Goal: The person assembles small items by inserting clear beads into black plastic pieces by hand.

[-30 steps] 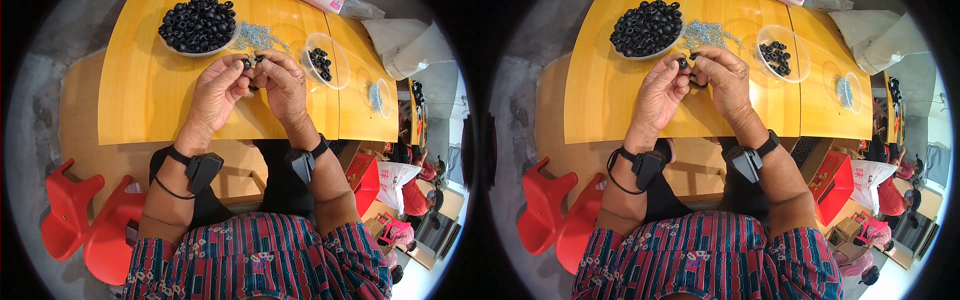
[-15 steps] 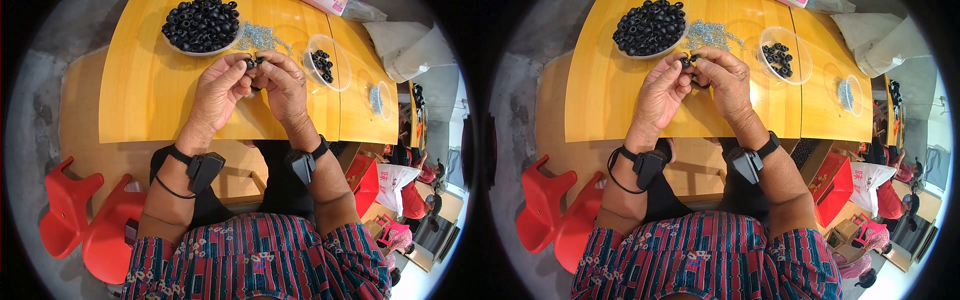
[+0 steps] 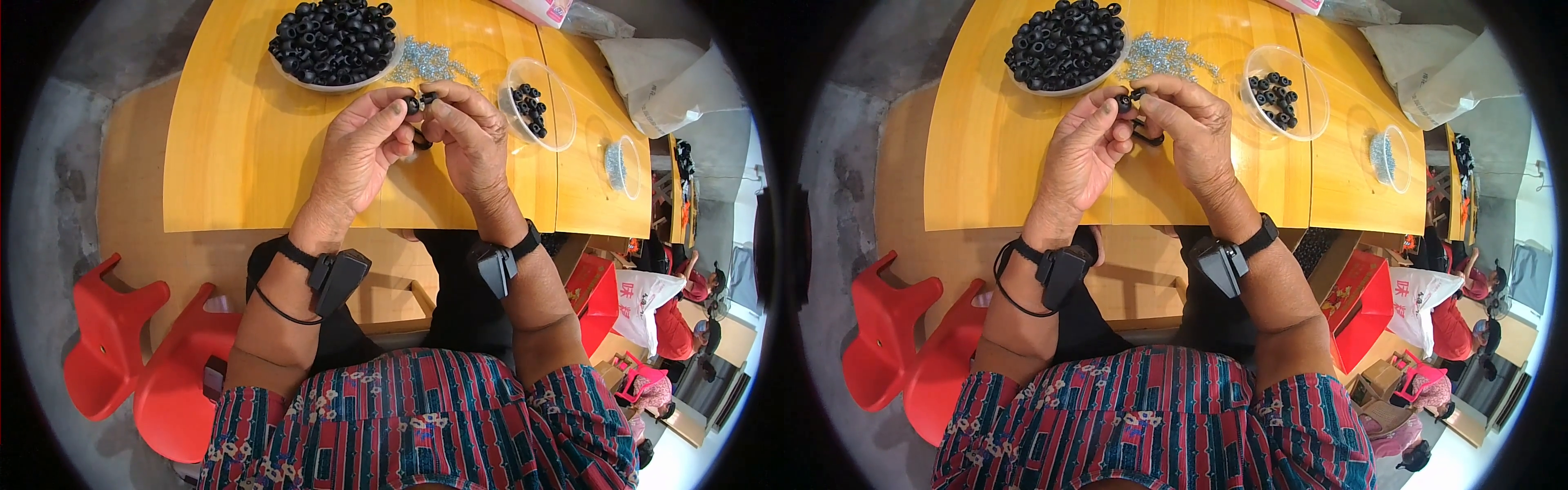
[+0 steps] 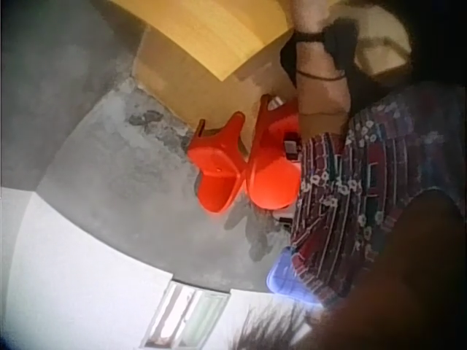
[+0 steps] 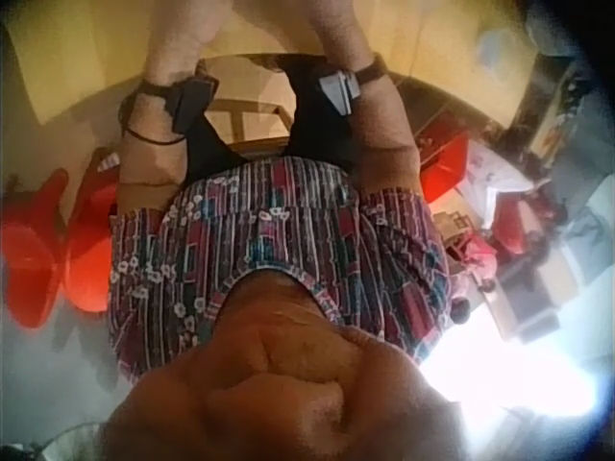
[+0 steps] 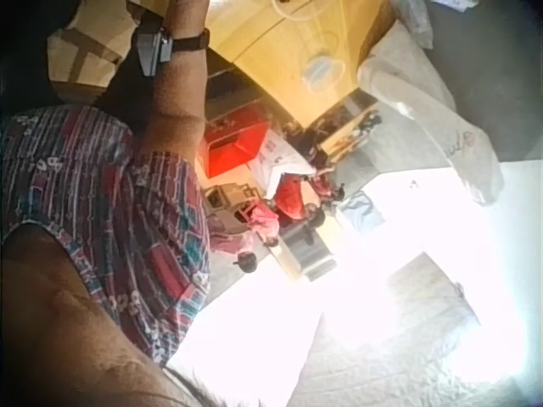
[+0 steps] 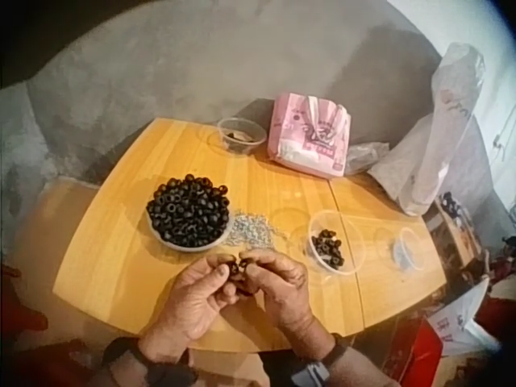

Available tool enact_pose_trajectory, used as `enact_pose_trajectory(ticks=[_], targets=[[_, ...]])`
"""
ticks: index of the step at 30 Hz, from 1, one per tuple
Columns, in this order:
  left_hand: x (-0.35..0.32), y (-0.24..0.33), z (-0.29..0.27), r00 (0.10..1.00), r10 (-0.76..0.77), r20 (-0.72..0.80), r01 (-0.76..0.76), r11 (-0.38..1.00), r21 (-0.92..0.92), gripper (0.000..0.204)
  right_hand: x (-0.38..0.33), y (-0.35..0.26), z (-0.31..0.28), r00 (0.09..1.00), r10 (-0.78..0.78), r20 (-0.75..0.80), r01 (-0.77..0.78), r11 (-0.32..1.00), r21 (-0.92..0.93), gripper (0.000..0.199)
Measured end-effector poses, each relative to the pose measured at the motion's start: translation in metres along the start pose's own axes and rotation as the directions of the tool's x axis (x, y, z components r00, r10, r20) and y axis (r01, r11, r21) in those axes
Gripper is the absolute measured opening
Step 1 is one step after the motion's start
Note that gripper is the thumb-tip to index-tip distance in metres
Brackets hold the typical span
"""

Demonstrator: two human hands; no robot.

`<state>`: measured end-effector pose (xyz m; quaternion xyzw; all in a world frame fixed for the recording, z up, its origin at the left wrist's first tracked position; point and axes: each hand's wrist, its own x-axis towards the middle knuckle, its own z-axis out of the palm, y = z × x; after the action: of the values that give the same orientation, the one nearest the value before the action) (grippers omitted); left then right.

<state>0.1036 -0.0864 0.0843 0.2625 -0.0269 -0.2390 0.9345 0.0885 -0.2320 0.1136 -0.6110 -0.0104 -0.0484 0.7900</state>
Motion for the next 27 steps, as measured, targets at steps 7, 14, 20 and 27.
enact_pose_trajectory(ticks=[7,14,20,27], targets=[[-0.0001,-0.0005,-0.0006,1.000,-0.004,-0.009,0.004,1.000,0.007,0.021,0.0005,-0.0024,-0.0012,0.999,0.010,0.033,-0.008,0.999,-0.051,0.017],[0.0001,-0.0001,0.0003,1.000,0.008,-0.020,-0.008,1.000,0.031,0.020,0.0010,-0.0035,-0.0008,0.998,-0.034,0.059,0.042,0.991,-0.128,0.017],[0.0007,-0.0008,0.0025,1.000,0.004,-0.029,-0.003,0.999,0.049,0.019,0.0015,-0.0062,-0.0016,0.997,-0.038,0.065,0.048,0.987,-0.156,0.017],[0.0006,-0.0010,0.0013,0.999,0.004,-0.033,-0.003,0.999,0.039,0.020,0.0008,-0.0037,-0.0013,0.999,-0.005,0.047,0.008,0.998,-0.061,0.017]])
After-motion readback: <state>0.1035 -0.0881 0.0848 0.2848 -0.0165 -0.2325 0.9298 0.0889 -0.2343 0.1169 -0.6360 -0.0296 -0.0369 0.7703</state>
